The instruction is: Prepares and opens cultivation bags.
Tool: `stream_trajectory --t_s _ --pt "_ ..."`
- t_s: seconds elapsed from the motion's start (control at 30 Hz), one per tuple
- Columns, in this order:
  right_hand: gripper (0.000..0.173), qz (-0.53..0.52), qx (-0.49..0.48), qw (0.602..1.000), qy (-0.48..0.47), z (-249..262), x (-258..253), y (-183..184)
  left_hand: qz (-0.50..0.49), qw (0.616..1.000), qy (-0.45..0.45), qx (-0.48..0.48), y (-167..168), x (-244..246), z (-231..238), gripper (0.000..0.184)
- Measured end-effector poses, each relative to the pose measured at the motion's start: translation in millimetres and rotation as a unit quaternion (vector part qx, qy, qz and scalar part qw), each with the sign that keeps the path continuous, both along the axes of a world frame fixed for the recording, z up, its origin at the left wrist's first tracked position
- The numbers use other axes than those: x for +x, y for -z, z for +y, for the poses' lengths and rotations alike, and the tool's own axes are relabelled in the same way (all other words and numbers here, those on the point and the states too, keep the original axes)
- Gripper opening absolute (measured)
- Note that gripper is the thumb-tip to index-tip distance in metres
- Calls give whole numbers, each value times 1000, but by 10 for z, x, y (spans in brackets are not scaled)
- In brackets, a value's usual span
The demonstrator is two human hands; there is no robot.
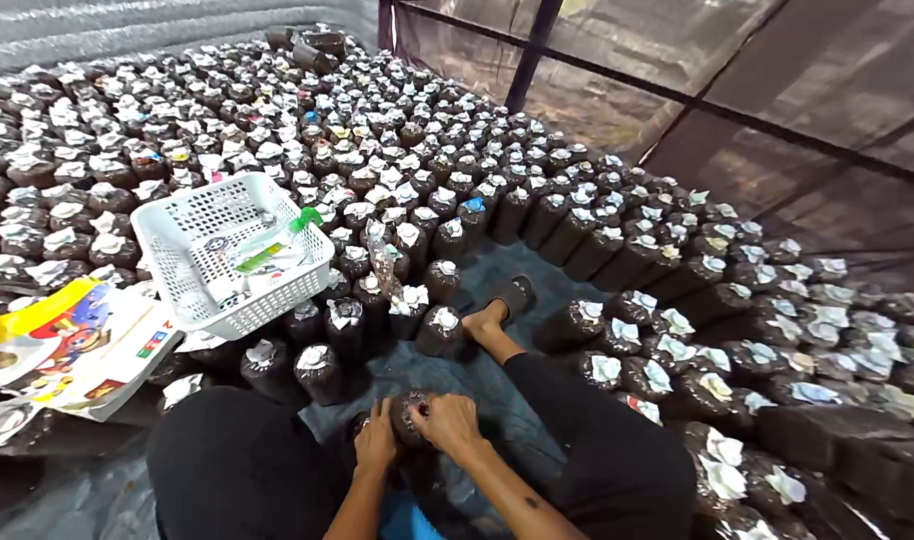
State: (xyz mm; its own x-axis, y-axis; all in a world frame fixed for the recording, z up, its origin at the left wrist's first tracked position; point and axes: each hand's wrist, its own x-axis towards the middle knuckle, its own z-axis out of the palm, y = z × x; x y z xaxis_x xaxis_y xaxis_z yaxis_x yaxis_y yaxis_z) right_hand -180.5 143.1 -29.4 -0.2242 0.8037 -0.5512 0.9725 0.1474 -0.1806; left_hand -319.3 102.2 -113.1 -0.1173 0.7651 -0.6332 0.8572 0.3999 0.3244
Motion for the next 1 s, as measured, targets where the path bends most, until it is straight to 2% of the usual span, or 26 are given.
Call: stream_trajectory --t_s 0.07,0.13,0.27,0.33,0.4,0.5,0.57,0.63,0.73,0.8,0.87,0.93,1.0 --pt "67 7 -10 1000 18 -59 -46 164 -32 999 12 20 -12 -5 -15 107" --pt "69 12 -22 999 34 -123 -65 220 -55 996 36 53 -12 9 -47 112" --pt "84 -4 -93 995 31 -114 108 77 -71 994 51 60 -9 63 -64 111" --pt "86 -8 -118 993 30 -91 253 -17 -67 996 43 51 -30 74 -47 117" --pt "76 -3 -128 991 32 -96 430 -50 -56 997 38 42 -43 77 -45 125" --pt "46 31 -110 992 56 -177 695 20 -49 999 21 -8 -153 16 -25 128" --pt "52 49 -99 989 100 -209 845 96 -82 996 -32 -13 -296 -87 45 114" --pt "57 84 -86 981 150 -195 917 172 -126 984 -114 43 -451 -203 230 85" --pt "38 177 -57 967 176 -100 881 316 -137 960 -197 147 -659 -288 792 49" --pt "46 209 -64 959 179 -18 815 347 -109 947 -225 201 -781 -250 1268 42" --pt "52 221 -71 955 187 20 772 373 -78 938 -250 227 -830 -204 1736 45" --pt "52 226 -77 952 193 43 768 390 -53 936 -267 225 -835 -171 2104 53" --pt "50 230 -78 949 199 50 802 389 -19 942 -271 195 -832 -131 2314 52"
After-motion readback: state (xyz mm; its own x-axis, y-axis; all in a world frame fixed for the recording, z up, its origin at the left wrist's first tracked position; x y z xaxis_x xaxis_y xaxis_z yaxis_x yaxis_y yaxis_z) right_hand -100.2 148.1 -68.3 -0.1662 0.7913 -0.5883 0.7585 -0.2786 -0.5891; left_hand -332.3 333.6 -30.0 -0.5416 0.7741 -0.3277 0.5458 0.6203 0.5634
